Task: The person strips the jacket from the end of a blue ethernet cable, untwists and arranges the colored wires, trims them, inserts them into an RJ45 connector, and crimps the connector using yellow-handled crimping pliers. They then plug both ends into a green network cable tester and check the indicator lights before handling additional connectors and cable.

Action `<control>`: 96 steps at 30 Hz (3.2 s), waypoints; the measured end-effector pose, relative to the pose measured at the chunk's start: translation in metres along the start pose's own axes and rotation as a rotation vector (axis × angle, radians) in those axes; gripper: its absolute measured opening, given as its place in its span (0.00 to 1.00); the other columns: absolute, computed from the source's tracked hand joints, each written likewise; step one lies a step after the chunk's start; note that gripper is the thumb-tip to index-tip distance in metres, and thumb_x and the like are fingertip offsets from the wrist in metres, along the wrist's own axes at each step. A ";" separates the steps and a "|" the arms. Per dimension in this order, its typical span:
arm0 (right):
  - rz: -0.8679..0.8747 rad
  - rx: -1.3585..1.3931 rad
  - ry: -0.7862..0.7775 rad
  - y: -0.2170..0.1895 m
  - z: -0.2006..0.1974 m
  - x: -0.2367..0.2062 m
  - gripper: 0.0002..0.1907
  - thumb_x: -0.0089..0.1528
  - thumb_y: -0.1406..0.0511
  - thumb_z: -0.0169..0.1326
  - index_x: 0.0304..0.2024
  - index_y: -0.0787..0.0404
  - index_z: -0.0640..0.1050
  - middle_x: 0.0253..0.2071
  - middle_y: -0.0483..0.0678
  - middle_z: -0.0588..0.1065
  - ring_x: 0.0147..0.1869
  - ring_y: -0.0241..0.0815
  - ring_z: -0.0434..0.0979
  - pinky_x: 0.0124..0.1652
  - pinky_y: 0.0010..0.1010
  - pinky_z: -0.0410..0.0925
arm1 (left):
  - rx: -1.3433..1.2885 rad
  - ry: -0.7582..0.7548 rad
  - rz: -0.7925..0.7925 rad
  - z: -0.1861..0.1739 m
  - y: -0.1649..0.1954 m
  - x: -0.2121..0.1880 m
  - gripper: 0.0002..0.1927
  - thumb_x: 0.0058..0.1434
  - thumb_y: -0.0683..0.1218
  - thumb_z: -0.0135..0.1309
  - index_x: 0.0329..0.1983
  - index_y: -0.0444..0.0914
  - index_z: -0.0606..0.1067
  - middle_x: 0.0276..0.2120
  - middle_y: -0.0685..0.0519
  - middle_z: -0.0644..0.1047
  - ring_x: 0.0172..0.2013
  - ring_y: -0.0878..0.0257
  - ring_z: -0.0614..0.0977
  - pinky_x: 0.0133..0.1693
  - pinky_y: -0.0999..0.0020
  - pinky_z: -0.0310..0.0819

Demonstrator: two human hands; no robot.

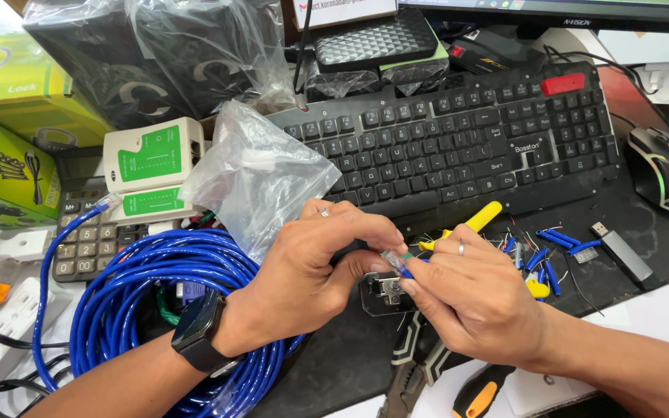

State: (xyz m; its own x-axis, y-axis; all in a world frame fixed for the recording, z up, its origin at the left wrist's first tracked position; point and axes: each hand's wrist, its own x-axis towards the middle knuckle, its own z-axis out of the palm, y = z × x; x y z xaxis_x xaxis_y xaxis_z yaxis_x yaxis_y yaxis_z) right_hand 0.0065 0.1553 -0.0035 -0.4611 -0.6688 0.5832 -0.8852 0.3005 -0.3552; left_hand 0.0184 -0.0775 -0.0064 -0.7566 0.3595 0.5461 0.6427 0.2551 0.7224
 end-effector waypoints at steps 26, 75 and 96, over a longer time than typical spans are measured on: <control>0.034 0.034 -0.053 0.009 -0.002 -0.002 0.09 0.60 0.72 0.59 0.42 0.69 0.77 0.25 0.49 0.65 0.28 0.47 0.64 0.32 0.39 0.58 | 0.018 0.015 0.019 -0.001 0.002 0.000 0.14 0.61 0.37 0.62 0.49 0.41 0.76 0.39 0.57 0.82 0.41 0.61 0.83 0.49 0.67 0.69; 0.085 0.175 -0.308 0.015 -0.001 0.001 0.08 0.54 0.75 0.56 0.28 0.59 0.71 0.26 0.45 0.72 0.33 0.49 0.72 0.35 0.40 0.56 | 0.387 -0.243 -0.159 0.029 0.016 -0.029 0.09 0.49 0.36 0.54 0.34 0.34 0.69 0.31 0.45 0.74 0.34 0.46 0.80 0.35 0.53 0.74; 0.013 0.187 -0.310 0.024 0.011 0.004 0.11 0.45 0.78 0.53 0.26 0.61 0.69 0.23 0.49 0.69 0.31 0.53 0.70 0.33 0.41 0.56 | 0.363 -0.172 -0.142 0.031 0.010 -0.031 0.09 0.48 0.34 0.51 0.33 0.33 0.68 0.29 0.42 0.73 0.31 0.42 0.78 0.34 0.49 0.72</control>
State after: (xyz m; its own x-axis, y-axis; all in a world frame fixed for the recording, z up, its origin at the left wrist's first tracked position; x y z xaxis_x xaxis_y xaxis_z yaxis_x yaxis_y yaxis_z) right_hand -0.0156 0.1527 -0.0177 -0.4056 -0.8490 0.3385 -0.8396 0.1997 -0.5051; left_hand 0.0521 -0.0583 -0.0296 -0.8295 0.4343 0.3512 0.5573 0.6016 0.5723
